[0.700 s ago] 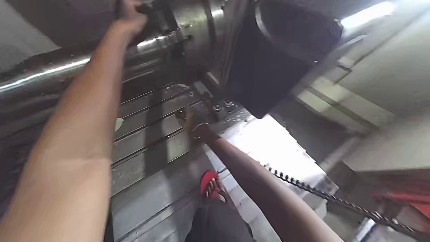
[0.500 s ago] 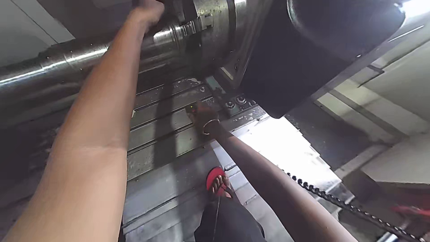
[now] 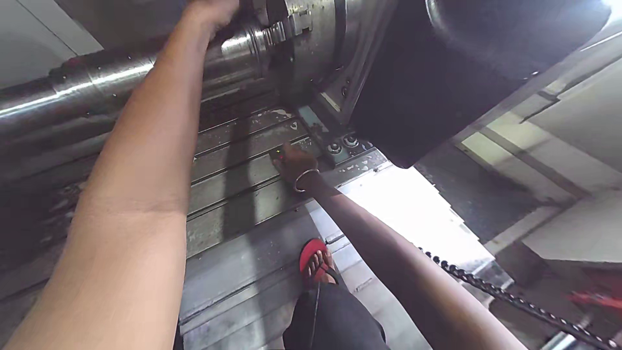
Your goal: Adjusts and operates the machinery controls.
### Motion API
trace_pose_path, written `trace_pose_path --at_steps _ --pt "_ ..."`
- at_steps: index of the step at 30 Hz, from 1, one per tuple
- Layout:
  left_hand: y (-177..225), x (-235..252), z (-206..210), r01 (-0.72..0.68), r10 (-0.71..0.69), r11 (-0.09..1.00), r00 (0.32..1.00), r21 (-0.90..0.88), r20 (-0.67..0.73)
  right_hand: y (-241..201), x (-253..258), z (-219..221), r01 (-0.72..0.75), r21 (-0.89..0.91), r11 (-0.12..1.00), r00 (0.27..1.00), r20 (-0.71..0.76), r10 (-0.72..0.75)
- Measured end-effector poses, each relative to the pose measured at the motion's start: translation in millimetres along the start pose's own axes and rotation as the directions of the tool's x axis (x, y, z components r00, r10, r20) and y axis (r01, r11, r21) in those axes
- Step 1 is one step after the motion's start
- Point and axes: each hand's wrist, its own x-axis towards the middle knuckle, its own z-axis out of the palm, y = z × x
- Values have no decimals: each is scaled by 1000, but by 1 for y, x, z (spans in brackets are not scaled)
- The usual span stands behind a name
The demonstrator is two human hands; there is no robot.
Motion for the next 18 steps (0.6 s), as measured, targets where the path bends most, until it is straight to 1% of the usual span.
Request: trace_pose_path --at_steps 3,7,12,15,18 --pt "-1 -1 1 -18 18 1000 1000 -23 -19 2 0 1 4 18 1000 1000 -2 -4" --pt "2 -3 0 -26 27 999 999 -22 19 3 0 1 20 16 1000 1000 11 -20" --pt "-6 8 2 -8 9 998 1000 -57 11 5 0 1 38 7 999 999 11 -38" --pt "-3 3 2 6 -5 999 1000 -33 28 5 0 0 22 0 1000 1000 3 -22" --pt "-2 5 0 5 -5 999 1000 -31 0 4 0 -4 -18 24 1000 1000 2 18"
